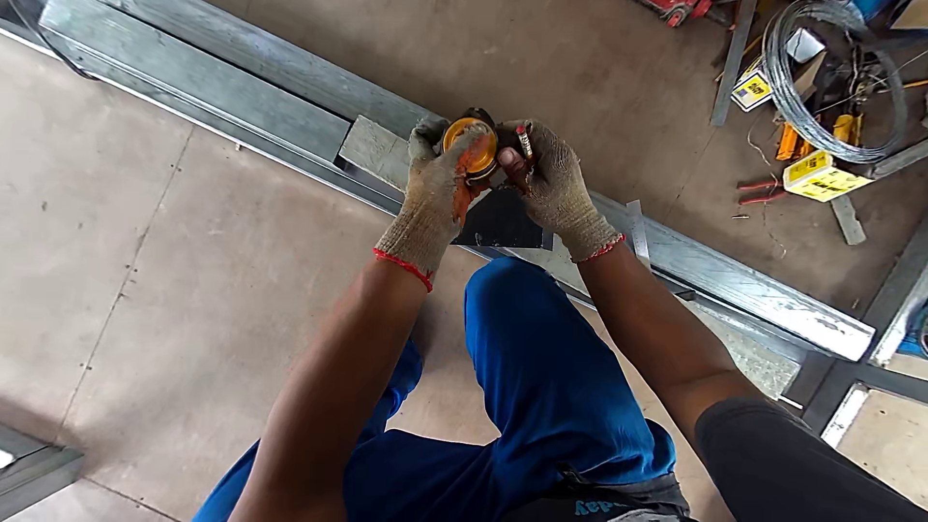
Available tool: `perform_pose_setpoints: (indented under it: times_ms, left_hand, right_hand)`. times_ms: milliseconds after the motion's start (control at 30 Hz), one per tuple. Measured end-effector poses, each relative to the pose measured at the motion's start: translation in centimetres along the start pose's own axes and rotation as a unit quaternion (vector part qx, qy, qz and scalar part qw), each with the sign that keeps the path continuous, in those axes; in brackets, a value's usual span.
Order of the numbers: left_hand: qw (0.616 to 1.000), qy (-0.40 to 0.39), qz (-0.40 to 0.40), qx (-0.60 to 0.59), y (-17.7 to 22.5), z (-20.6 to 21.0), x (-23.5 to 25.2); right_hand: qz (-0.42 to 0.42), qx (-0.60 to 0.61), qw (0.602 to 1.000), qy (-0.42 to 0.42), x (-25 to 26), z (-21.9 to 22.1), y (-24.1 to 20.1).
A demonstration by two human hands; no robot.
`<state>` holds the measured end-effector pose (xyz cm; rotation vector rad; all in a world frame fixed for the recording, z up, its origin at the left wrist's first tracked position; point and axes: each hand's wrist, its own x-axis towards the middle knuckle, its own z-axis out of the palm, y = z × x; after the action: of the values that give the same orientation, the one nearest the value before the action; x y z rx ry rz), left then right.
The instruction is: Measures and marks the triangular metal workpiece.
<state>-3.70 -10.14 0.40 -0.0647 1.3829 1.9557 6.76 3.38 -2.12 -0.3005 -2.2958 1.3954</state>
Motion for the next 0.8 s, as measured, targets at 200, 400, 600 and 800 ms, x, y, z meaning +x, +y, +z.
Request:
perform_pose_setpoints:
  times_ms: [200,400,600,800]
  left_hand:
    - [0.895,-0.047,0.150,0.417,-0.7,-1.6,-0.9]
    - [0.647,-0.294,0.239,0.661,2.3,-1.5,-0.5]
    - [0.684,-0.333,0.100,0.641,3.9,-3.1,-0.1]
    - [0.698,-0.325,-0.040,0.636,2.9,-5.4,-0.8]
  right_hand:
    - [0.049,0.111,0.993,-0.001,0.1,-0.6,0.1]
    - [0.130,0.063,0.985,-0.099,-0.2,-0.2,-0.9]
    - [0.196,0.243,0.928,-0.205,-0.7,0.9,1.1]
    - [0.180,0.186,0.922,-0.288,-1.2,3.6,2.8]
